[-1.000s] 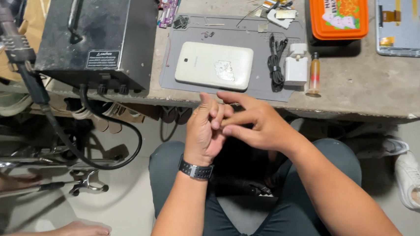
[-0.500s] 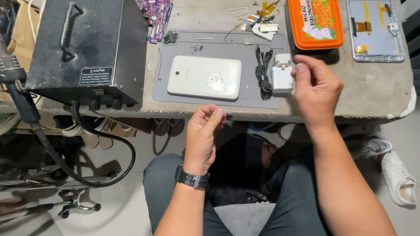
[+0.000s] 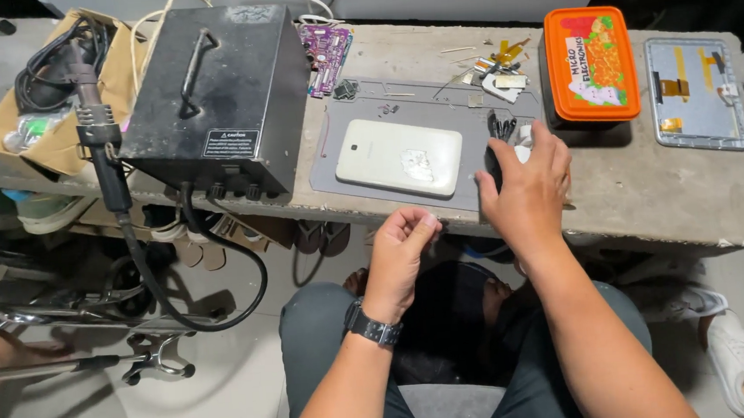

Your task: The person disassembles a white smartphone by removing the back cover to reveal the internal components. They then reassemble the device by placing the back cover back on and pressing it into place. Finally, they connect a charging cable to the phone.

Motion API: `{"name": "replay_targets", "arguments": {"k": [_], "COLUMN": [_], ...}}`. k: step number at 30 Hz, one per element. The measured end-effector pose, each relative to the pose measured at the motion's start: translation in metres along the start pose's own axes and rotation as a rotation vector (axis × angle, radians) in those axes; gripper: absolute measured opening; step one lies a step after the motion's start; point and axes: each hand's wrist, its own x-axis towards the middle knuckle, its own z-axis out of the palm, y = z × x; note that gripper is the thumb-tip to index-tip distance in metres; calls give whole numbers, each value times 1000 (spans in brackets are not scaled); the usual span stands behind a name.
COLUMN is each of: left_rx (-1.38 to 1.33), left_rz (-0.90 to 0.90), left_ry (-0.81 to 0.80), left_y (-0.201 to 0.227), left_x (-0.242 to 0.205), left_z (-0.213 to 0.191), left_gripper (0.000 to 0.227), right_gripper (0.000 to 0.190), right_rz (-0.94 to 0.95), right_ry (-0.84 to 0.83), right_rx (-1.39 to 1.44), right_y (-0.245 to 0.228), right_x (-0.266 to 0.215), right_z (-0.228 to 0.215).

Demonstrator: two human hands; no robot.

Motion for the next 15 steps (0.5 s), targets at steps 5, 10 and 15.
{"name": "replay_targets", "arguments": {"k": [5, 10, 15], "left_rx": [14, 28, -12], "left_rz": [-7, 9, 30], "left_ry": [-9, 14, 30], "left_y": [9, 11, 10], "left_x": [-6, -5, 0], "left_z": [4, 3, 1], "left_gripper": [11, 12, 11], "right_gripper": [44, 39, 44], "right_rz": [37, 6, -34], "right_ry": [-32, 8, 110], "right_rx": [-21, -44, -37], "right_y": [12, 23, 42], "right_x": [3, 3, 4], "right_z": [13, 26, 40]}}
